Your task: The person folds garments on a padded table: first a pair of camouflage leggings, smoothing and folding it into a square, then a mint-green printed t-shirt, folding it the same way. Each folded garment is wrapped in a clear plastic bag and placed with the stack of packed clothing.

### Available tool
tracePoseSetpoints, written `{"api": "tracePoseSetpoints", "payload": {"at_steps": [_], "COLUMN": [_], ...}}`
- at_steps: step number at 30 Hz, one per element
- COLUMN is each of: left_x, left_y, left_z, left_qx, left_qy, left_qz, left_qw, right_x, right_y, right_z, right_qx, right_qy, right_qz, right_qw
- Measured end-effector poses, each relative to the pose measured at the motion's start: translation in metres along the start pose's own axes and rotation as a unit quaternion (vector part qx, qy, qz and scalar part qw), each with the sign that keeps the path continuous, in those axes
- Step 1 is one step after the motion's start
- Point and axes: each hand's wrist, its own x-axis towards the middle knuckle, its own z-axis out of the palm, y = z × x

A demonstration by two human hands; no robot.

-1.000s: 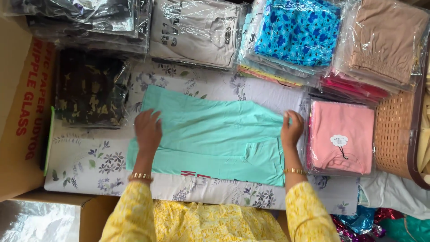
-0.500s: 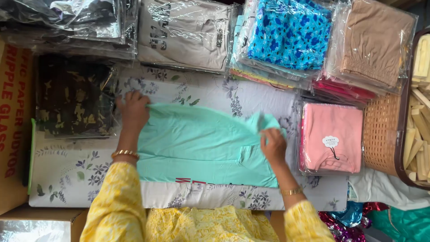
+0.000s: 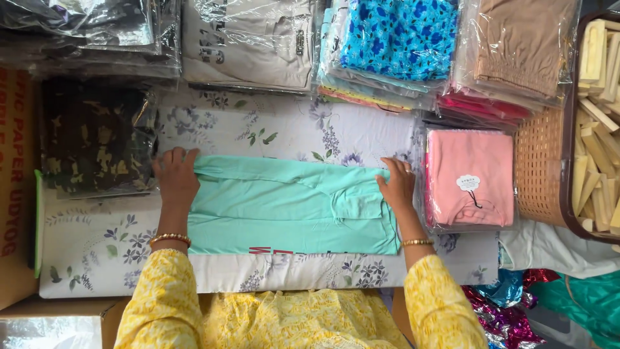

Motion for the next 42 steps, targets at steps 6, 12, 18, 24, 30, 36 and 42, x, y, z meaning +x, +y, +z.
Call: {"api": "tracePoseSetpoints", "payload": {"at_steps": [6, 12, 18, 24, 30, 36, 42], "left_x": [0.011, 0.030, 0.061, 0.053, 0.050, 0.063, 0.067], "left_y": [-0.014, -0.030, -0.008, -0.002, 0.000, 0.004, 0.003], "left_z": [0.003, -0.003, -0.005, 0.016, 0.018, 0.030, -0.001], "left_qx": [-0.026, -0.172, -0.098, -0.040, -0.051, -0.085, -0.152], "left_qy": [0.006, -0.005, 0.024, -0.019, 0.008, 0.026, 0.066], "left_qz": [0.013, -0.053, -0.019, -0.002, -0.040, -0.095, -0.093], "left_qw": [1.000, 0.984, 0.995, 0.999, 0.998, 0.991, 0.982], "right_x": [0.010, 0.034, 0.068, 0.013, -0.023, -0.009, -0.009], "right_y": [0.025, 0.025, 0.011, 0.038, 0.040, 0.045, 0.069], "right_z": [-0.001, -0.038, -0.029, 0.027, 0.056, 0.073, 0.081], "right_qx": [-0.133, -0.131, -0.116, 0.006, 0.153, 0.203, 0.275], "right_qy": [-0.168, -0.154, -0.028, -0.064, 0.051, 0.077, 0.113], "right_qz": [0.040, 0.061, -0.013, 0.154, 0.279, 0.243, 0.254], "right_qw": [0.976, 0.977, 0.993, 0.986, 0.946, 0.946, 0.920]}}
